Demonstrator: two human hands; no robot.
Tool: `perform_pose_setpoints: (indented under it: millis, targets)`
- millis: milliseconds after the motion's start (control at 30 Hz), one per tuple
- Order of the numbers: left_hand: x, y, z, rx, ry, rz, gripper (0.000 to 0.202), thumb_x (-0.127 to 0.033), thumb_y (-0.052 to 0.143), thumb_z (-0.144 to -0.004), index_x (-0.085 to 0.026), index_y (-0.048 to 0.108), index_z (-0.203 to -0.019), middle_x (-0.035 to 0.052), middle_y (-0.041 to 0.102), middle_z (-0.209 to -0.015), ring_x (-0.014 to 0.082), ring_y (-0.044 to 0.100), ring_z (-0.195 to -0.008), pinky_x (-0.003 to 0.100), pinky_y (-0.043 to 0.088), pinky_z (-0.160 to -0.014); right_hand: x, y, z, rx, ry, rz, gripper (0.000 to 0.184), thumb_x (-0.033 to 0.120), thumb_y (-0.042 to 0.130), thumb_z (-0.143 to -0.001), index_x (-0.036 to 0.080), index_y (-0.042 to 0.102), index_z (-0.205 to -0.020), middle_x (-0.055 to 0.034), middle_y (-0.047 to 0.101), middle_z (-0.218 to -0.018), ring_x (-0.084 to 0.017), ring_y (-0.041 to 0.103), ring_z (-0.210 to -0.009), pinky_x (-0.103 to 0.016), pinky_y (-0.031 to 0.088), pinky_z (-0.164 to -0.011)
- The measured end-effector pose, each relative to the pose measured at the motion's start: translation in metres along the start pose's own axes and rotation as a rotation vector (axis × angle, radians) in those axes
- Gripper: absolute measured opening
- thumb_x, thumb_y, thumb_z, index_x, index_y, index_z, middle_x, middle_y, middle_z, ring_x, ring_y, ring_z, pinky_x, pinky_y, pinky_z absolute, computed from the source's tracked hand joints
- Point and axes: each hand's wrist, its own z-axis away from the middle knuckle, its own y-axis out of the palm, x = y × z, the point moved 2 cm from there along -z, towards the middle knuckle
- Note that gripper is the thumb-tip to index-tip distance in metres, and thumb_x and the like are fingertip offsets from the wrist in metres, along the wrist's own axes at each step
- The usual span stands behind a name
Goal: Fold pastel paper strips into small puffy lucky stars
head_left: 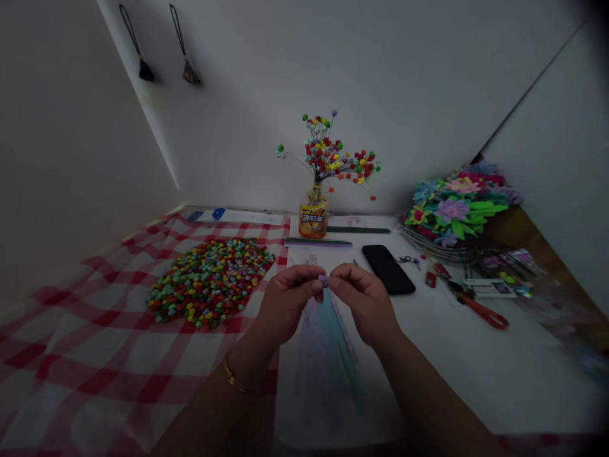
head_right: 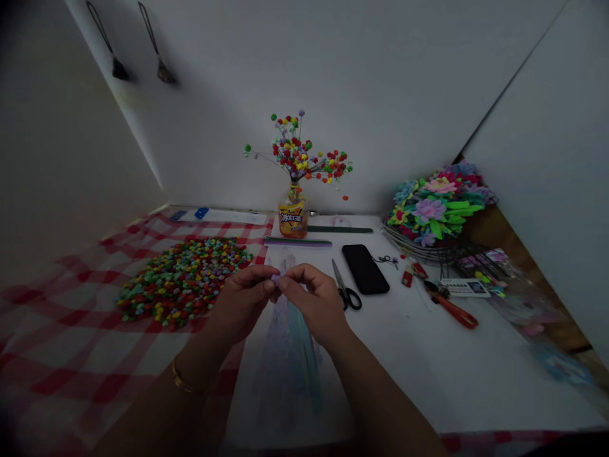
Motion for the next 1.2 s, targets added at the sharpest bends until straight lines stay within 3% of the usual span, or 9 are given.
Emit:
perform_pose_setpoints:
  millis: [367, 767, 867, 1067, 1200]
  targets:
    - [0.0, -0.002, 0.0, 0.004, 0.044, -0.08, 0.014, -0.015, 0.072, -0.062, -0.018, 0.069, -0.075, -0.0015, 0.062, -0.058, 0.0082, 0.054, -0.053, 0.023, 0.043, -0.055, -0.004, -0.002, -0.001, -0.079, 0.082, -0.024, 0.014, 0.027, 0.064, -0.068, 0.019, 0.056, -0.061, 0.0043, 0.052, -0.057, -0.01, 0.045, -0.056, -0.023, 0.038, -0.054]
    - [0.0, -0.004, 0.0, 0.021, 0.031, -0.157, 0.016, -0.016, 0.074, -0.059, -0.018, 0.07, -0.075, -0.0008, 0.063, -0.057, 0.0103, 0.055, -0.053, 0.025, 0.044, -0.055, -0.003, -0.01, -0.002, -0.023, 0.111, 0.054, 0.018, 0.032, 0.068, -0.066, 0.018, 0.058, -0.062, 0.0019, 0.055, -0.06, -0.011, 0.048, -0.057, -0.025, 0.038, -0.055]
    - [0.0, -0.003, 0.0, 0.019, 0.027, -0.141, 0.016, -0.015, 0.073, -0.059, -0.018, 0.07, -0.074, -0.001, 0.064, -0.057, 0.0103, 0.056, -0.052, 0.025, 0.045, -0.056, 0.0, -0.011, -0.002, -0.067, 0.033, 0.155, 0.016, 0.033, 0.067, -0.067, 0.019, 0.061, -0.065, 0.0006, 0.059, -0.065, -0.013, 0.051, -0.063, -0.027, 0.041, -0.062]
    - [0.0, -0.002, -0.001, -0.01, 0.026, -0.082, 0.016, -0.012, 0.071, -0.062, -0.018, 0.07, -0.076, -0.0008, 0.065, -0.06, 0.0093, 0.057, -0.054, 0.024, 0.045, -0.057, 0.008, -0.008, 0.001, -0.149, -0.298, 0.464, 0.008, 0.031, 0.064, -0.073, 0.023, 0.066, -0.074, -0.0015, 0.061, -0.074, -0.018, 0.056, -0.078, -0.034, 0.043, -0.076]
    - [-0.002, -0.002, -0.001, -0.033, 0.031, -0.047, 0.016, -0.012, 0.071, -0.061, -0.018, 0.07, -0.076, -0.0009, 0.066, -0.063, 0.0088, 0.057, -0.054, 0.023, 0.045, -0.057, 0.007, -0.006, 0.002, -0.157, -0.385, 0.57, 0.012, 0.03, 0.066, -0.072, 0.025, 0.066, -0.082, -0.0027, 0.063, -0.081, -0.02, 0.056, -0.084, -0.037, 0.043, -0.079]
